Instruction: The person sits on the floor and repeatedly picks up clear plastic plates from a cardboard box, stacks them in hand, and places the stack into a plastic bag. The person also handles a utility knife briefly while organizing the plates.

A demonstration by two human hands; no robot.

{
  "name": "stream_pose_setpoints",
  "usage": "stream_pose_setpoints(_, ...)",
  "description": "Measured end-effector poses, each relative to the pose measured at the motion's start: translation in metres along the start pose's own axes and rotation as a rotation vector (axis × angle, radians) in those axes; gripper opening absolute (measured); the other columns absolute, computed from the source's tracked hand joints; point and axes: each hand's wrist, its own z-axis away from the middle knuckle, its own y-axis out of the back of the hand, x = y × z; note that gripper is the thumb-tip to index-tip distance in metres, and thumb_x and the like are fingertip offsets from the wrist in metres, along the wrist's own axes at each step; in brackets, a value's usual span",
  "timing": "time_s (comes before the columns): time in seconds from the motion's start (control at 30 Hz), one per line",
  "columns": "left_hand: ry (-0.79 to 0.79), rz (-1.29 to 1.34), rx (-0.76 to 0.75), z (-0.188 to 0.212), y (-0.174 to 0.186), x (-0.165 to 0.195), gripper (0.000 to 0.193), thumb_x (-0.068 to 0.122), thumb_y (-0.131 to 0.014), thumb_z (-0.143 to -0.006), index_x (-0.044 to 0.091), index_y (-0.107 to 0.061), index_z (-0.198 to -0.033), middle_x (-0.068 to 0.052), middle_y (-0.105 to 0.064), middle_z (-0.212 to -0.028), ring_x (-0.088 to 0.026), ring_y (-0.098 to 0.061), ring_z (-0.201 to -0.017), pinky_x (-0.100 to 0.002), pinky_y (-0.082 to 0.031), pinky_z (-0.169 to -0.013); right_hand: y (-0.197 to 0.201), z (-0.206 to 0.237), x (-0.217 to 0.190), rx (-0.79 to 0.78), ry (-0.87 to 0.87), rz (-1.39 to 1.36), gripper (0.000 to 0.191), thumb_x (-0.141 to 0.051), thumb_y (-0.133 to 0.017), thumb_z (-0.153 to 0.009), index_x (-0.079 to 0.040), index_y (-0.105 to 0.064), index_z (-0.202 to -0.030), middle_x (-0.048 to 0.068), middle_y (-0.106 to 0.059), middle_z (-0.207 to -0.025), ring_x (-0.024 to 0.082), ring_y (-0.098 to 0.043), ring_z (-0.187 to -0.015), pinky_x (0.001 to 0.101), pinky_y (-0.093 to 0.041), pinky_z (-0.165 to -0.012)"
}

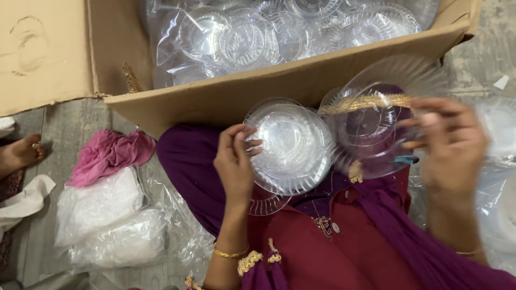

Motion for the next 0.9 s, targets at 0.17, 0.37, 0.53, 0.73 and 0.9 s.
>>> stream_pose_setpoints(0.17,-0.023,0.225,-0.206,0.024,-0.034,0.009,0.03,0.019,-0.046,-0.109,-0.001,-0.063,-0.121,-0.017,-0.075,-0.112,-0.024,-0.079,-0.093,-0.034,-0.068,-0.076,-0.05,0.017,0.022,-0.379,-0.498,0.034,0.043,-0.012,-0.065,-0.091,-0.008,-0.05,-0.131,0.013,-0.079,-0.104,0.022,-0.071,-0.076,0.0292,-0.051,-0.054)
stream_pose_setpoints(0.37,-0.645,-1.06,0.156,-0.009,0.017,-0.027,0.057,0.034,-0.072,-0.074,-0.002,-0.068,-0.119,-0.027,-0.07,-0.121,-0.043,-0.069,-0.108,-0.055,-0.051,-0.077,-0.004,0.007,0.068,-0.155,-0.399,-0.33,0.038,-0.007,-0.068,-0.093,0.0,-0.056,-0.128,0.015,-0.073,-0.102,0.022,-0.07,-0.08,0.0333,-0.061,-0.068)
stream_pose_setpoints(0.53,0.037,-0.871,-0.066,-0.015,0.053,-0.019,0.022,0.025,-0.075,-0.093,0.004,-0.072,-0.101,-0.015,-0.078,-0.104,-0.028,-0.074,-0.095,-0.043,-0.058,-0.087,0.03,-0.001,0.074,-0.074,-0.344,-0.41,0.032,-0.007,-0.071,-0.098,0.0,-0.062,-0.127,0.01,-0.069,-0.1,0.021,-0.069,-0.084,0.0356,-0.061,-0.069)
stream_pose_setpoints(0.73,0.15,-0.156,-0.252,0.007,0.005,0.034,0.034,0.029,-0.047,-0.103,0.012,-0.068,-0.123,-0.011,-0.082,-0.1,-0.018,-0.079,-0.084,-0.036,-0.063,-0.076,-0.009,0.006,0.057,-0.102,-0.346,-0.433,0.033,-0.012,-0.069,-0.095,-0.004,-0.062,-0.126,0.009,-0.072,-0.108,0.021,-0.071,-0.095,0.036,-0.063,-0.08)
stream_pose_setpoints(0.9,-0.191,-0.069,-0.426,0.009,-0.058,0.003,0.037,0.032,-0.046,-0.108,0.01,-0.067,-0.129,-0.015,-0.079,-0.111,-0.026,-0.076,-0.1,-0.04,-0.059,-0.089,-0.024,0.003,0.065,-0.181,-0.446,-0.502,0.04,-0.016,-0.068,-0.093,-0.007,-0.057,-0.13,0.016,-0.071,-0.102,0.026,-0.071,-0.091,0.0402,-0.062,-0.078)
